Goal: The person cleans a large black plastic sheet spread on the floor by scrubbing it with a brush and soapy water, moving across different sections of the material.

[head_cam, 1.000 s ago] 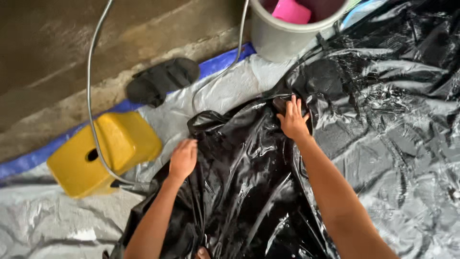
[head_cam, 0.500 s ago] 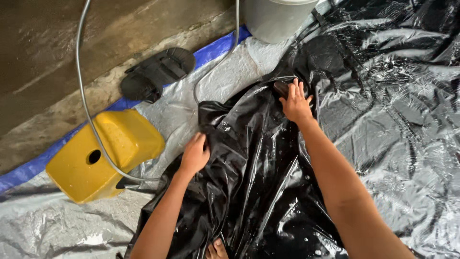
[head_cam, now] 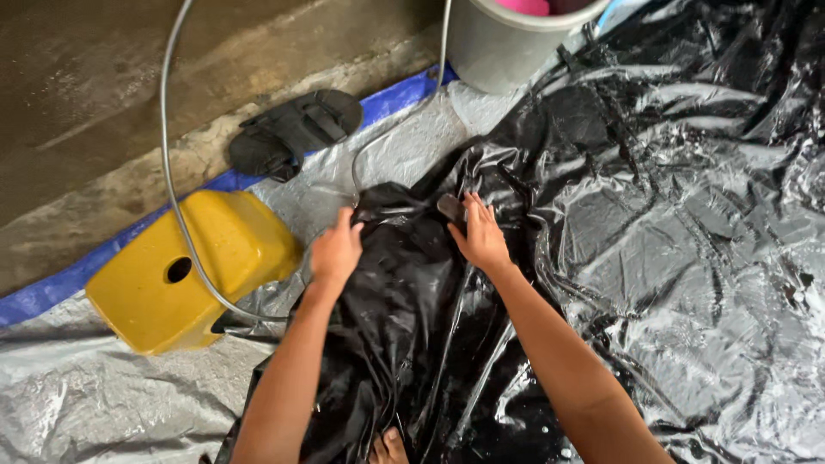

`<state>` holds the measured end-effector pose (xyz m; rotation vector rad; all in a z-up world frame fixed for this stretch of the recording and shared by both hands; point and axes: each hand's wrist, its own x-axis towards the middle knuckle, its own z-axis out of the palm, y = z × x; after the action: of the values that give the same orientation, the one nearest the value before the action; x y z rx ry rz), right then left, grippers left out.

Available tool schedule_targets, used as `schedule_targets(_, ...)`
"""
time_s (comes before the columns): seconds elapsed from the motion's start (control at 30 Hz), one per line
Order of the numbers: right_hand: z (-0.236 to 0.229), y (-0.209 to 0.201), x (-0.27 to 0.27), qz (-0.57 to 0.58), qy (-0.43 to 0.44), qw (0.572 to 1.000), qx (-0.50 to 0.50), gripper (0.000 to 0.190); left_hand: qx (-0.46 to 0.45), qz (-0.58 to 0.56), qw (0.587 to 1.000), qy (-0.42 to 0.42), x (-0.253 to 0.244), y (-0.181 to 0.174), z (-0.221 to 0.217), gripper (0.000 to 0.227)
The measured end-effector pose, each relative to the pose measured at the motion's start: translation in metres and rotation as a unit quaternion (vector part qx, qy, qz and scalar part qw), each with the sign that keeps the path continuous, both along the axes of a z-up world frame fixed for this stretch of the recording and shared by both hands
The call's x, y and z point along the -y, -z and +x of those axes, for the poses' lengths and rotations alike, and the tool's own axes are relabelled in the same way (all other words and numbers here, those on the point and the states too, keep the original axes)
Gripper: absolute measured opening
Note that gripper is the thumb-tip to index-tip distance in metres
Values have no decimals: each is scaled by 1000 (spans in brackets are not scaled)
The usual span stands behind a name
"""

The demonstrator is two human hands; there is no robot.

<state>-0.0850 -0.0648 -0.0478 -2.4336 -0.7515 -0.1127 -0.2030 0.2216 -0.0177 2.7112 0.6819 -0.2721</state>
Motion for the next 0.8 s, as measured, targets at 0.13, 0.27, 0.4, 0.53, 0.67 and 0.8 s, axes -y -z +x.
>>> schedule_targets(0.13, -13, -6, -7, -19, 4, 1000, -14, 58, -54, 79, 994, 53, -24, 10, -13, 44)
schedule_targets(0.27, -31, -5, -25, -9, -42, 996, 83, 59, -55, -6, 998, -4, -29, 15, -15, 53)
schedule_targets(0.4, -45, -17, -59, -72, -196, 973, 98, 65, 39, -179, 982, -39, -26, -2, -6, 63)
schedule_targets(0.53, -27, -21, -90, -170, -176, 969, 21, 76, 69, -212, 974, -24, -30, -18, -4, 39)
schedule_targets(0.67, -20, -23, -100, -106, -137, 983, 56, 72, 103, -153, 981, 57, -46, -2, -11, 13)
schedule_targets(0.8, -27, -48, -123, 15, -123, 992, 21, 70, -18, -164, 986, -23, -56, 5, -7, 28)
